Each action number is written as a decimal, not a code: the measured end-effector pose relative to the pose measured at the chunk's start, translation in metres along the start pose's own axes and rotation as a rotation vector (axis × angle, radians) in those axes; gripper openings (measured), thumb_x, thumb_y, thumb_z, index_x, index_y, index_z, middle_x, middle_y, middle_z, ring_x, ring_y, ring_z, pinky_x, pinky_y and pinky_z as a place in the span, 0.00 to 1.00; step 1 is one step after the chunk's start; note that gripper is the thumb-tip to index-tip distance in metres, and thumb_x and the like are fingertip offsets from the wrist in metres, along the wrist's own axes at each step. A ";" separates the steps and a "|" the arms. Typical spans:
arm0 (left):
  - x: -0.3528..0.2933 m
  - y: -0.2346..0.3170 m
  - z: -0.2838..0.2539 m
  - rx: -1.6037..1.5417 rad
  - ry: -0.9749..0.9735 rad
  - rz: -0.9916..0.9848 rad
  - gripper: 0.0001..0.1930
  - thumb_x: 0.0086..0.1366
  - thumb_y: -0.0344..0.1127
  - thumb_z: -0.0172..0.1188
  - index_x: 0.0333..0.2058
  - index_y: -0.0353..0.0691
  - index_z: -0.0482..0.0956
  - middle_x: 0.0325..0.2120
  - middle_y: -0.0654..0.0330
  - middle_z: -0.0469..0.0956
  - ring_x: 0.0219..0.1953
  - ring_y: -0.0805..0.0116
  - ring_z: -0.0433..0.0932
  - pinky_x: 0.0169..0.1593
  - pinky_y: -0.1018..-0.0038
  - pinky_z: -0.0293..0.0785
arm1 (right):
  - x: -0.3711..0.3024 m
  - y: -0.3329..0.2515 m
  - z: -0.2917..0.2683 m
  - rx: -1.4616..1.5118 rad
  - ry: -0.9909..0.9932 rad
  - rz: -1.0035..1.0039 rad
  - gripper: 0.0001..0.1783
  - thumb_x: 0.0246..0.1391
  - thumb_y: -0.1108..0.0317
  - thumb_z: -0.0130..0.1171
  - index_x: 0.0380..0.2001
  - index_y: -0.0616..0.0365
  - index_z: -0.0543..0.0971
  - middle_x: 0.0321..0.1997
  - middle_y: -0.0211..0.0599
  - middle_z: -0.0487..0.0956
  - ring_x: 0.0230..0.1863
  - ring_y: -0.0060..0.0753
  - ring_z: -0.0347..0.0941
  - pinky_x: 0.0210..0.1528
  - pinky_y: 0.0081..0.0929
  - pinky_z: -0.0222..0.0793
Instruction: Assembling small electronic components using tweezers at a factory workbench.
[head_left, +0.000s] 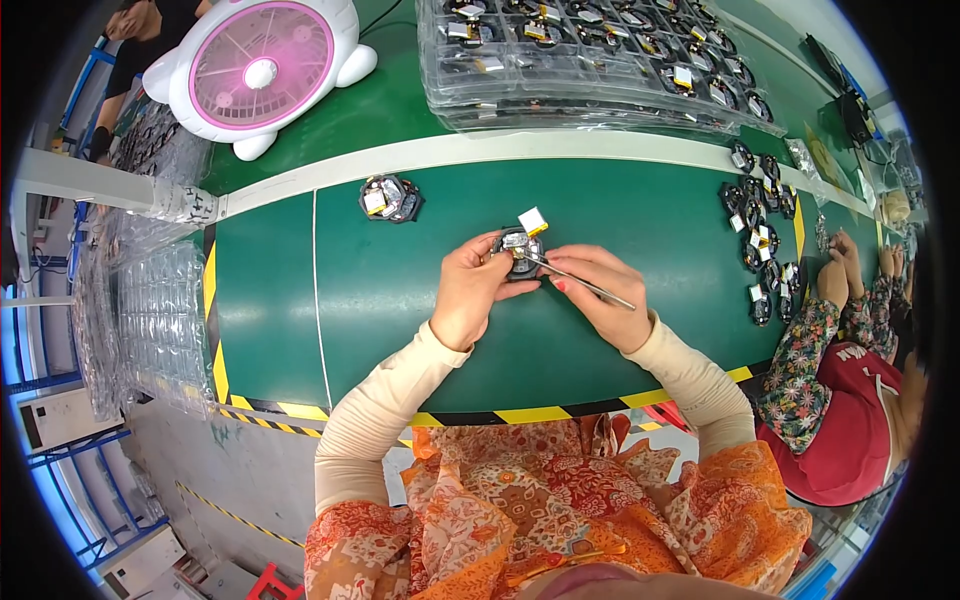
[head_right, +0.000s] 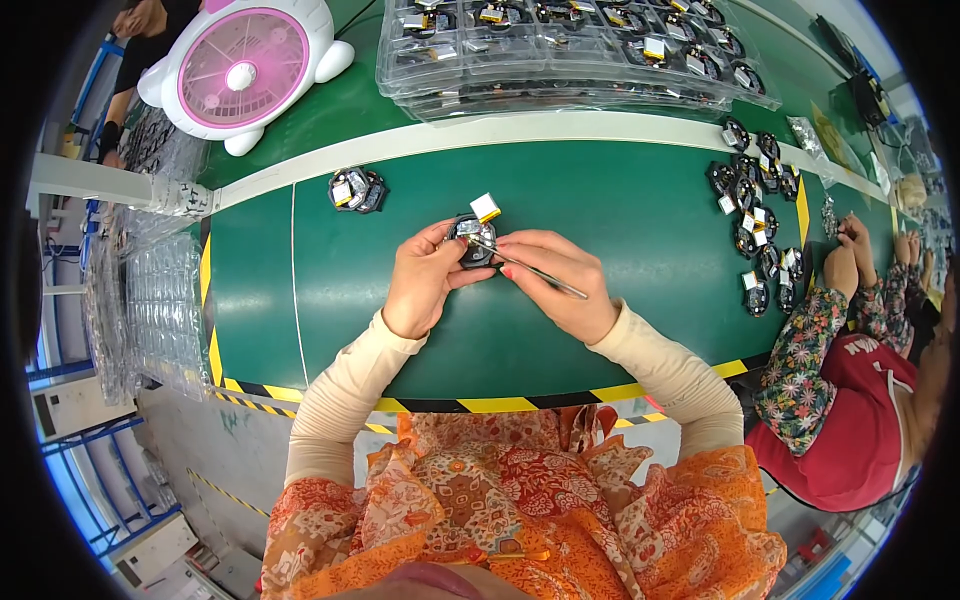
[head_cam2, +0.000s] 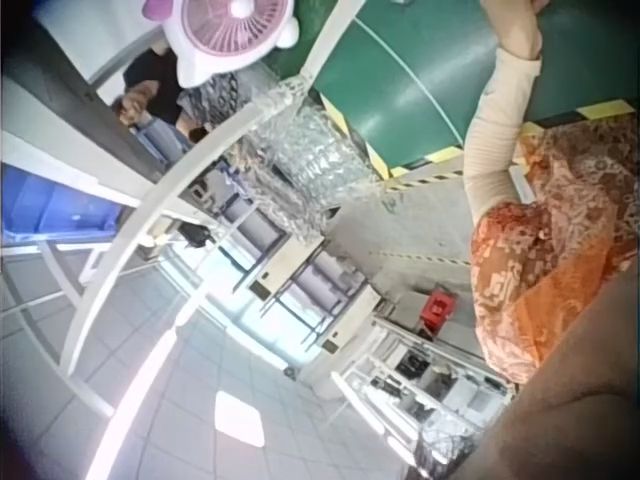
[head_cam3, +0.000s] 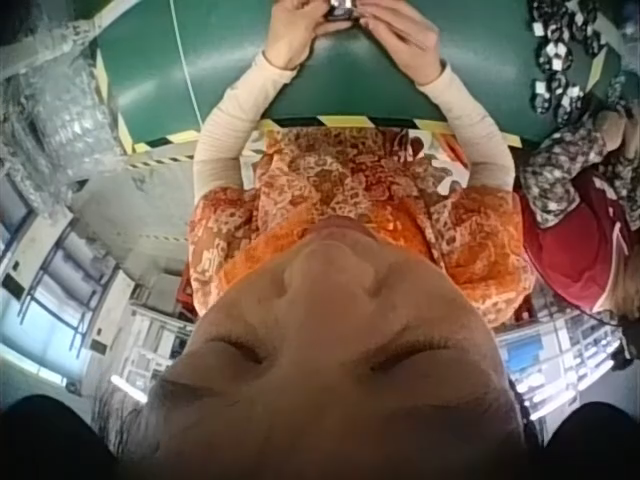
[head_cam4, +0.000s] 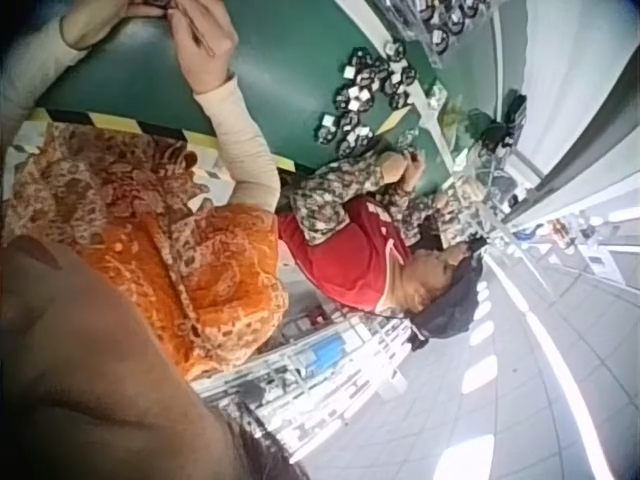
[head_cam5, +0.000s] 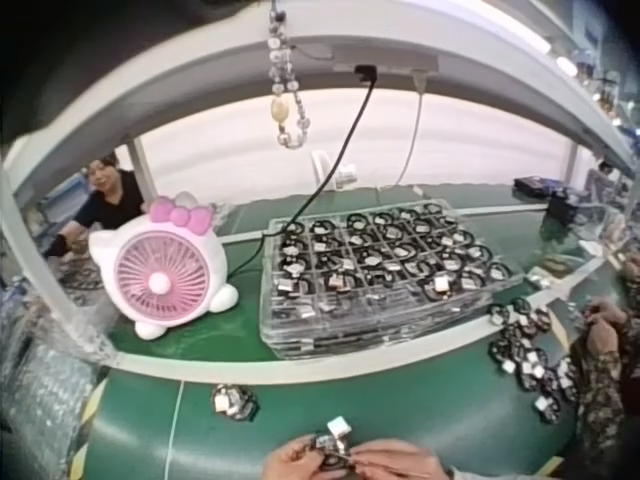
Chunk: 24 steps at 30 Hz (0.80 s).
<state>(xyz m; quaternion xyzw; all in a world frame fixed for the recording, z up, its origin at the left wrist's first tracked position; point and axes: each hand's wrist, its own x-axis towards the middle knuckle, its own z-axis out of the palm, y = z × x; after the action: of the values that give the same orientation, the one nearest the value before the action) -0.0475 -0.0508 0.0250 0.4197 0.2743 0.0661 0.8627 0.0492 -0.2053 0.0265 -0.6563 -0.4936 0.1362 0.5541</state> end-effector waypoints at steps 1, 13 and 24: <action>0.000 -0.001 -0.001 -0.002 -0.003 0.000 0.12 0.61 0.23 0.44 0.44 0.29 0.69 0.35 0.55 0.75 0.34 0.66 0.78 0.37 0.74 0.79 | 0.000 0.000 0.001 0.000 0.001 -0.002 0.11 0.47 0.83 0.53 0.37 0.70 0.75 0.43 0.47 0.73 0.41 0.35 0.74 0.41 0.25 0.74; 0.001 -0.003 -0.004 -0.011 -0.032 0.002 0.12 0.62 0.24 0.45 0.44 0.28 0.69 0.36 0.54 0.75 0.35 0.66 0.78 0.37 0.74 0.79 | -0.001 0.005 0.004 0.225 0.066 0.165 0.11 0.48 0.80 0.54 0.38 0.68 0.75 0.42 0.44 0.75 0.39 0.32 0.74 0.40 0.21 0.70; -0.001 0.000 -0.001 0.036 -0.025 -0.003 0.12 0.61 0.24 0.46 0.43 0.29 0.70 0.36 0.55 0.75 0.35 0.68 0.77 0.38 0.74 0.79 | 0.008 0.001 -0.006 0.607 0.093 0.486 0.10 0.54 0.76 0.49 0.38 0.70 0.76 0.37 0.45 0.76 0.36 0.33 0.76 0.40 0.23 0.73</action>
<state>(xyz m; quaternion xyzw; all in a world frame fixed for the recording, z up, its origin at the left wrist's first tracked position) -0.0484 -0.0504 0.0249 0.4356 0.2652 0.0548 0.8584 0.0579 -0.2027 0.0304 -0.5660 -0.2354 0.3734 0.6963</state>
